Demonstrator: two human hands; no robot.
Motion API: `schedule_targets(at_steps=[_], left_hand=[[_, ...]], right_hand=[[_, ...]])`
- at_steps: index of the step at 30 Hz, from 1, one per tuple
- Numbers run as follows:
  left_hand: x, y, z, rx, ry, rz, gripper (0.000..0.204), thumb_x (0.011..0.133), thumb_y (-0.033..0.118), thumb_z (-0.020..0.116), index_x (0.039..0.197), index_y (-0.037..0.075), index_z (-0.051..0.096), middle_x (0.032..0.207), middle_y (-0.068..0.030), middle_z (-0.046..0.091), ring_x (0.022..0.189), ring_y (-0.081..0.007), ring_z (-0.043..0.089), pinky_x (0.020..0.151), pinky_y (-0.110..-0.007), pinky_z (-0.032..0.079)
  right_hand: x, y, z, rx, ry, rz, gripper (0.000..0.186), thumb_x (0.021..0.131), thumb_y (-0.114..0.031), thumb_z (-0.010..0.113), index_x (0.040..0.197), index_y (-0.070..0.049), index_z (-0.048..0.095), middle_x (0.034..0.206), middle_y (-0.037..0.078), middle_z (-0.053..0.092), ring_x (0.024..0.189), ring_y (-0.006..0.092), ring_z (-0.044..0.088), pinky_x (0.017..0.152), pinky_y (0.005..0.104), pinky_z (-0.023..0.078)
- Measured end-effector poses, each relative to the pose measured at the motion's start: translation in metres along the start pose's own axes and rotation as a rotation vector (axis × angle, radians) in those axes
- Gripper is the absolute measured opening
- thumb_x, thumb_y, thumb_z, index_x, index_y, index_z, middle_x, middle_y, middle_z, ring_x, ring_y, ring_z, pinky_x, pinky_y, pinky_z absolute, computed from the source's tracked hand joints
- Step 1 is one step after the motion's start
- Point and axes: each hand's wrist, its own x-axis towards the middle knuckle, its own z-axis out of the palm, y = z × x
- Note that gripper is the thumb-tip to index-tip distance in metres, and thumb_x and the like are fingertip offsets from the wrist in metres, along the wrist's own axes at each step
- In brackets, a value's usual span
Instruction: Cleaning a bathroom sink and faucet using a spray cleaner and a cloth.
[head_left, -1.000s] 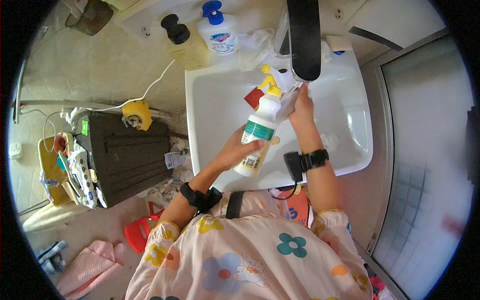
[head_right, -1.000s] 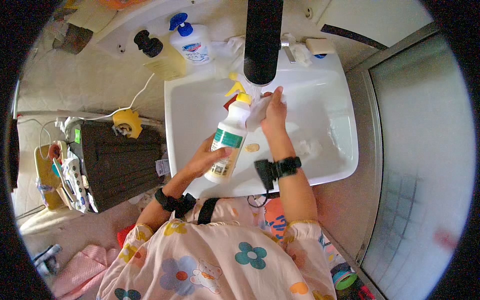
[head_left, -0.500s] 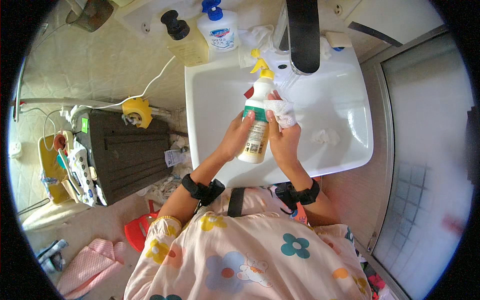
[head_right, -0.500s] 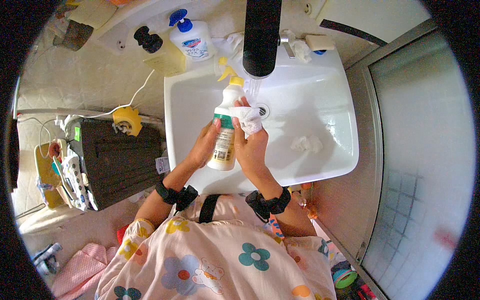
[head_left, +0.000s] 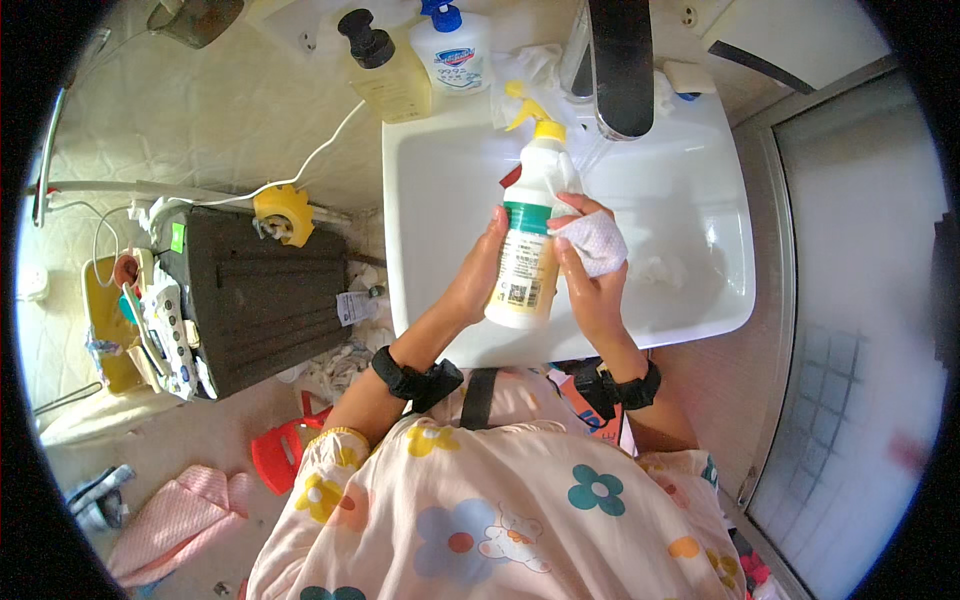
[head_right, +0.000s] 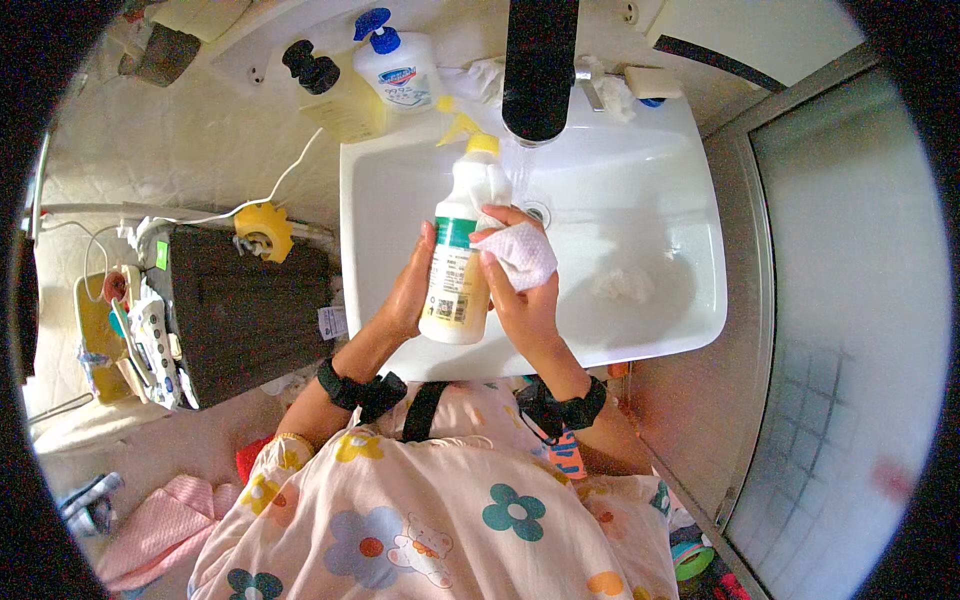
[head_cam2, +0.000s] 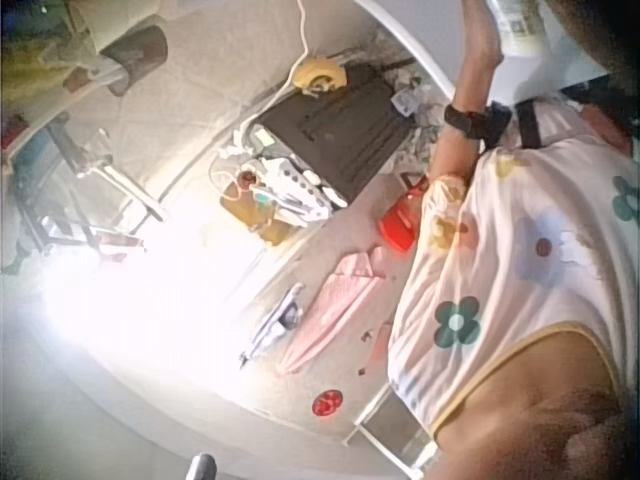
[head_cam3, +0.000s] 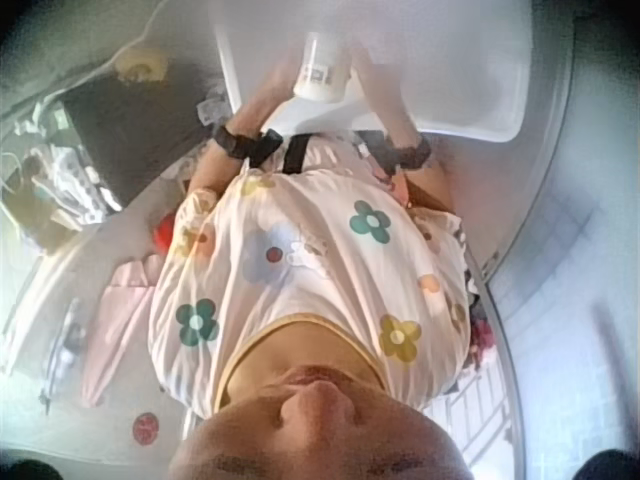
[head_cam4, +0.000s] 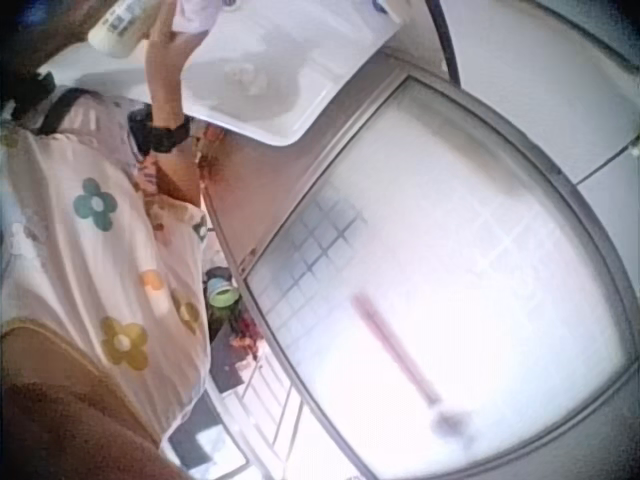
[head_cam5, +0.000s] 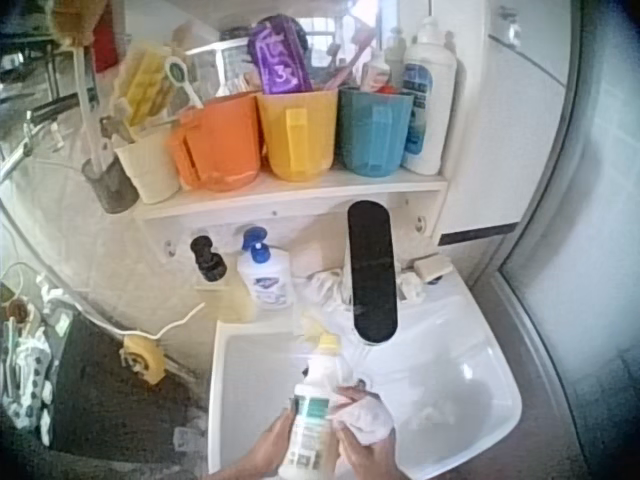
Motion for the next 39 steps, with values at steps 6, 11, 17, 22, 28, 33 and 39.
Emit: schedule_targets(at_steps=[6, 11, 17, 22, 28, 33, 39], left_hand=[[-0.001, 0.005, 0.000, -0.262, 0.000, 0.037, 0.064, 0.085, 0.059, 0.025, 0.119, 0.007, 0.042, 0.107, -0.0110, 0.055, 0.092, -0.0202, 0.059, 0.075, -0.033, 0.051], [-0.002, 0.006, -0.003, -0.172, -0.012, 0.053, 0.061, 0.085, 0.056, 0.032, 0.119, 0.006, 0.042, 0.106, -0.0110, 0.056, 0.090, -0.0201, 0.059, 0.075, -0.034, 0.051], [-0.003, 0.016, -0.001, -0.273, 0.057, 0.030, 0.058, 0.087, 0.053, 0.034, 0.117, 0.004, 0.045, 0.107, -0.0108, 0.056, 0.093, -0.0209, 0.057, 0.080, -0.037, 0.048], [-0.004, 0.016, -0.004, -0.408, -0.085, -0.047, 0.054, 0.088, 0.049, 0.035, 0.116, 0.003, 0.045, 0.107, -0.0126, 0.055, 0.095, -0.0235, 0.057, 0.081, -0.040, 0.047], [-0.005, 0.017, -0.003, -0.207, 0.006, 0.000, 0.051, 0.088, 0.045, 0.039, 0.121, 0.005, 0.039, 0.107, -0.0140, 0.055, 0.092, -0.0245, 0.059, 0.077, -0.038, 0.050], [-0.005, 0.017, -0.006, -0.279, -0.096, 0.048, 0.050, 0.089, 0.040, 0.035, 0.118, -0.001, 0.043, 0.107, -0.0207, 0.055, 0.094, -0.0282, 0.058, 0.077, -0.039, 0.049], [-0.009, 0.025, -0.005, -0.316, -0.165, 0.082, 0.058, 0.087, 0.044, 0.037, 0.120, -0.003, 0.041, 0.108, -0.0229, 0.053, 0.094, -0.0304, 0.057, 0.079, -0.039, 0.048]], right_hand=[[-0.023, -0.010, -0.001, 0.307, -0.078, 0.197, 0.027, 0.081, -0.010, 0.052, 0.102, 0.006, 0.056, 0.121, 0.009, 0.043, 0.113, 0.0175, 0.040, 0.095, 0.0313, 0.031], [-0.027, -0.009, -0.003, 0.279, -0.041, 0.226, 0.027, 0.084, -0.013, 0.052, 0.105, 0.004, 0.054, 0.117, 0.008, 0.046, 0.103, 0.0150, 0.047, 0.086, 0.0280, 0.040], [-0.029, -0.007, -0.004, 0.189, 0.037, 0.319, 0.026, 0.083, -0.007, 0.054, 0.107, 0.003, 0.052, 0.114, 0.006, 0.047, 0.099, 0.0123, 0.049, 0.080, 0.0238, 0.043], [-0.025, -0.008, -0.007, 0.158, 0.018, 0.288, 0.026, 0.081, -0.004, 0.055, 0.106, 0.003, 0.051, 0.113, 0.006, 0.046, 0.096, 0.0122, 0.051, 0.078, 0.0236, 0.045], [-0.020, -0.013, -0.010, 0.227, 0.000, 0.336, 0.026, 0.079, -0.001, 0.056, 0.105, 0.004, 0.051, 0.114, 0.006, 0.045, 0.098, 0.0126, 0.051, 0.082, 0.0249, 0.047], [-0.011, 0.003, -0.020, 0.229, 0.127, 0.376, 0.029, 0.078, 0.002, 0.050, 0.106, 0.003, 0.053, 0.101, 0.004, 0.055, 0.087, 0.0093, 0.052, 0.075, 0.0218, 0.042], [0.042, 0.038, -0.041, 0.661, 0.254, 0.718, 0.027, 0.076, -0.011, 0.055, 0.099, 0.002, 0.056, 0.092, 0.008, 0.058, 0.087, 0.0185, 0.053, 0.077, 0.0296, 0.042]])
